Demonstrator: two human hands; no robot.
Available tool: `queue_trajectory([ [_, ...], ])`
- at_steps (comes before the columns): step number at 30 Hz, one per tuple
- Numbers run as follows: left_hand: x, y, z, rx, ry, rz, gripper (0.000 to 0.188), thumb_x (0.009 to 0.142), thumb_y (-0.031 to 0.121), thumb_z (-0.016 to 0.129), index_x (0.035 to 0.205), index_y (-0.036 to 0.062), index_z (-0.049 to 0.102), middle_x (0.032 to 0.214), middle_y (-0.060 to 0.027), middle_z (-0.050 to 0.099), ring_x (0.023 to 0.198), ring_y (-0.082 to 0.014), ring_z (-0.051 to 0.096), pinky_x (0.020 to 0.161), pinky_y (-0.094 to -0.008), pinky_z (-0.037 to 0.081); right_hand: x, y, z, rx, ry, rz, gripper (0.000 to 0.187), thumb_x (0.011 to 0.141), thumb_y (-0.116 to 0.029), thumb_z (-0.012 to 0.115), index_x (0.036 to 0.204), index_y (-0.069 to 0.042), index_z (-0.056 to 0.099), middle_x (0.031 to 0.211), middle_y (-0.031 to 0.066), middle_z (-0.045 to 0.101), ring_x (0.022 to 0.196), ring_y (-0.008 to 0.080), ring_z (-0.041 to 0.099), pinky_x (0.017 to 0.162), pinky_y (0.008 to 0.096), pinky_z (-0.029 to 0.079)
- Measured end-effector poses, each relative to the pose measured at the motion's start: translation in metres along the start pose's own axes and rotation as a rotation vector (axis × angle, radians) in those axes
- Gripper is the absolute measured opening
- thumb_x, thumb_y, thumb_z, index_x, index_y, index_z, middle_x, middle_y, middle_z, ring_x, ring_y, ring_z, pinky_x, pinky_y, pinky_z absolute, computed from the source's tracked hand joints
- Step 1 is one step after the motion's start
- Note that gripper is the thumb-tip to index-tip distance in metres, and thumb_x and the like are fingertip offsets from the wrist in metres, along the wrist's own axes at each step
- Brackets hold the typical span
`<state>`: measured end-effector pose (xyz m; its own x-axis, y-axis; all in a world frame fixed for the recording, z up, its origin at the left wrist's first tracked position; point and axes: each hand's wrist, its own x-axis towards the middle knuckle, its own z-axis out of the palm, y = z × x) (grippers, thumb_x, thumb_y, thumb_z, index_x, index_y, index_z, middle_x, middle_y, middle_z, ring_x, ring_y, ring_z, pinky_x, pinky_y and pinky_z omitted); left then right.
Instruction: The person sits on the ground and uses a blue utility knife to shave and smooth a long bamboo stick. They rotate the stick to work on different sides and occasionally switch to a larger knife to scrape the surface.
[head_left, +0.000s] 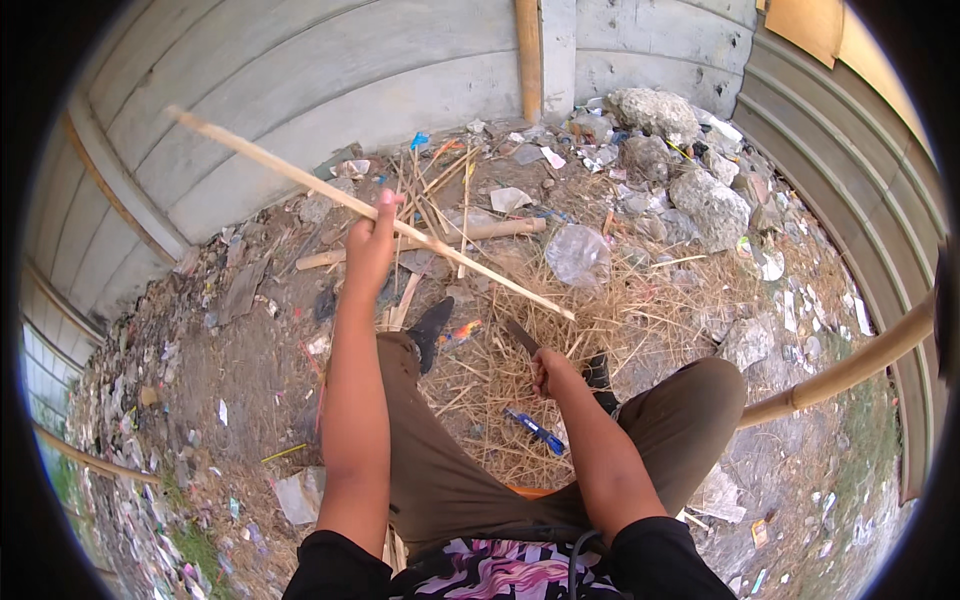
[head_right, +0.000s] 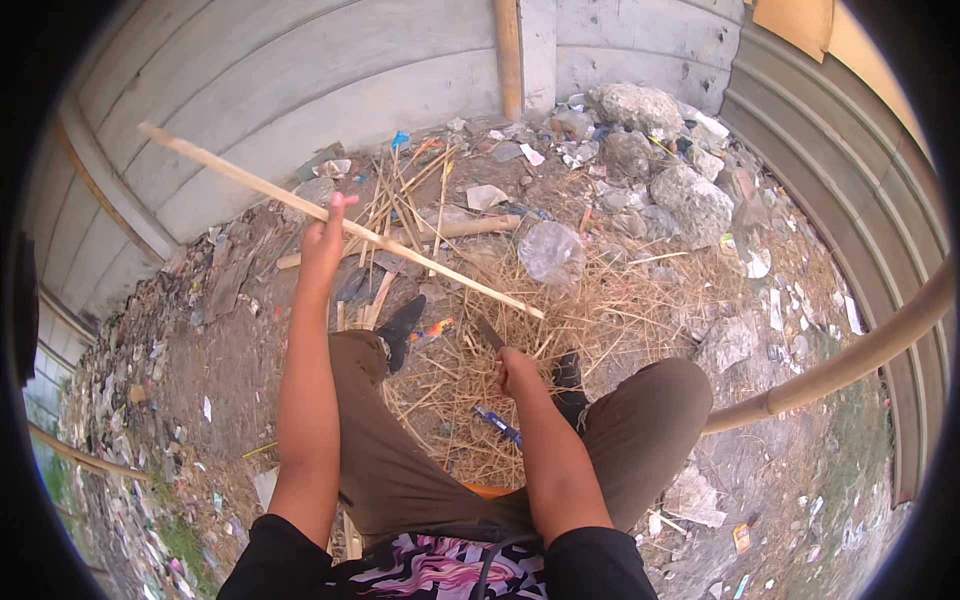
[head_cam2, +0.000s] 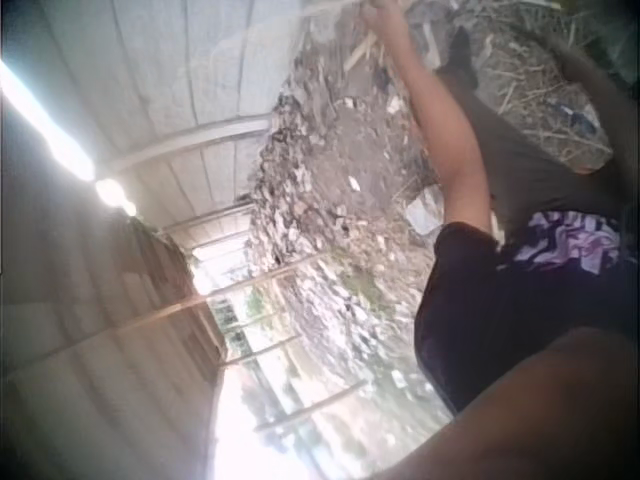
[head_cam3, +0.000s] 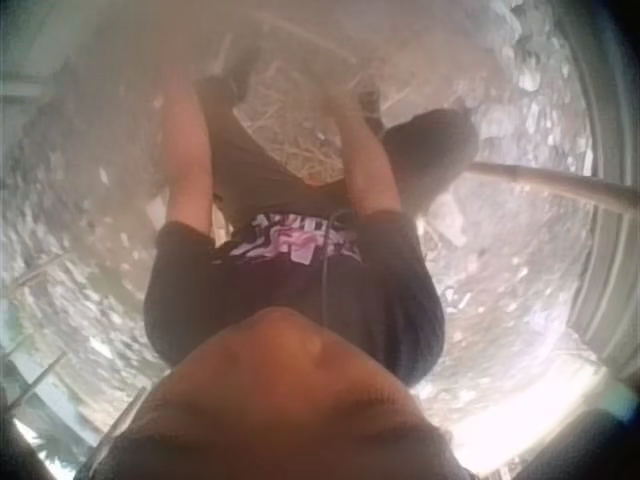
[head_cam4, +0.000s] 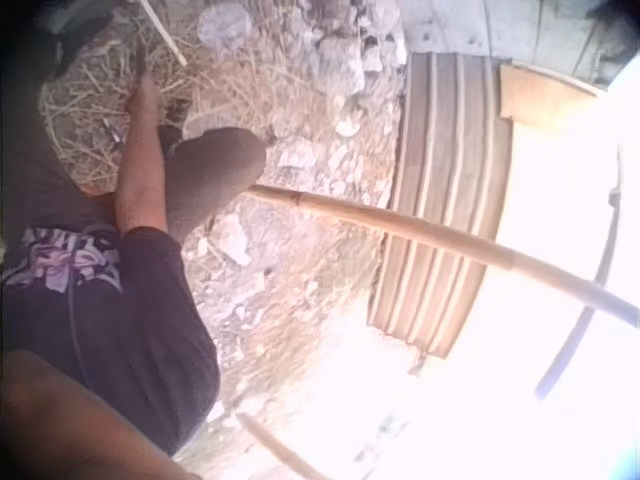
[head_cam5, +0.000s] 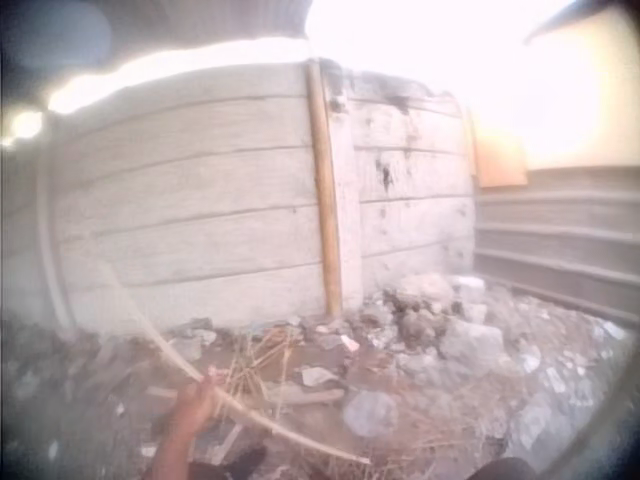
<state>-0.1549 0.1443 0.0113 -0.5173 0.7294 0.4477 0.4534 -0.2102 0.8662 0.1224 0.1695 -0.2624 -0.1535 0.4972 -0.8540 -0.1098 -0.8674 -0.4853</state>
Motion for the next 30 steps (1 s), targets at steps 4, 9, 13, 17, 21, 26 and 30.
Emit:
queue_trajectory([
  [4,0.009,0.003,-0.005,-0.486,0.092,-0.012,0.059,0.105,0.054,0.041,0.118,0.0006,0.063,0.080,-0.0025,0.053,0.077,-0.0146,0.056,0.077,-0.0304,0.050,-0.036,-0.051,-0.004,0.329,-0.082,0.093,0.019,0.087,-0.013,0.055,0.074,-0.013,0.041,0.054,-0.0024,0.036,0.044,0.0114,0.039,0.048,0.0337,0.043],
  [9,0.003,0.040,-0.020,-0.954,0.273,0.089,0.057,0.107,0.053,0.036,0.121,0.0008,0.055,0.070,0.0019,0.039,0.062,-0.0105,0.040,0.058,-0.0275,0.040,-0.097,-0.099,-0.008,0.566,-0.129,0.042,0.017,0.089,-0.012,0.053,0.079,-0.015,0.039,0.057,-0.0053,0.038,0.046,0.0090,0.040,0.050,0.0321,0.044],
  [13,0.002,0.074,-0.057,-1.011,0.501,0.277,0.045,0.105,0.053,0.041,0.095,0.0090,0.049,0.062,0.0046,0.023,0.052,-0.0091,0.023,0.046,-0.0265,0.023,-0.123,-0.122,-0.035,0.700,-0.169,-0.064,0.016,0.092,-0.014,0.050,0.080,-0.015,0.040,0.056,-0.0056,0.037,0.046,0.0092,0.041,0.052,0.0312,0.046],
  [17,-0.001,0.131,-0.096,-0.953,0.521,0.379,0.045,0.104,0.052,0.045,0.085,0.0115,0.041,0.060,0.0051,0.019,0.050,-0.0086,0.016,0.045,-0.0271,0.016,-0.163,-0.134,-0.041,0.966,-0.149,-0.114,0.022,0.095,-0.014,0.046,0.074,-0.015,0.039,0.056,-0.0042,0.038,0.046,0.0098,0.042,0.052,0.0319,0.047],
  [21,0.002,0.168,-0.116,-0.865,0.396,0.395,0.043,0.106,0.048,0.042,0.082,0.0118,0.041,0.061,0.0052,0.020,0.051,-0.0089,0.015,0.045,-0.0260,0.014,-0.186,-0.142,-0.045,1.151,-0.106,-0.254,0.028,0.095,-0.013,0.046,0.068,-0.014,0.037,0.056,-0.0037,0.040,0.049,0.0104,0.043,0.054,0.0320,0.048],
  [26,0.026,0.130,-0.066,-0.804,0.242,0.382,0.044,0.107,0.046,0.042,0.079,0.0118,0.041,0.058,0.0052,0.024,0.047,-0.0076,0.018,0.041,-0.0257,0.017,-0.209,-0.135,-0.026,0.786,-0.239,-0.520,0.029,0.091,-0.013,0.056,0.067,-0.014,0.040,0.054,-0.0039,0.034,0.050,0.0106,0.039,0.050,0.0305,0.039],
  [30,0.026,0.081,-0.004,-0.697,0.158,0.301,0.046,0.107,0.046,0.043,0.078,0.0111,0.040,0.057,0.0045,0.029,0.045,-0.0061,0.024,0.040,-0.0259,0.020,-0.220,-0.096,0.019,0.322,-0.001,-0.925,0.021,0.093,-0.015,0.059,0.076,-0.011,0.047,0.057,-0.0027,0.040,0.050,0.0081,0.040,0.049,0.0288,0.039],
])
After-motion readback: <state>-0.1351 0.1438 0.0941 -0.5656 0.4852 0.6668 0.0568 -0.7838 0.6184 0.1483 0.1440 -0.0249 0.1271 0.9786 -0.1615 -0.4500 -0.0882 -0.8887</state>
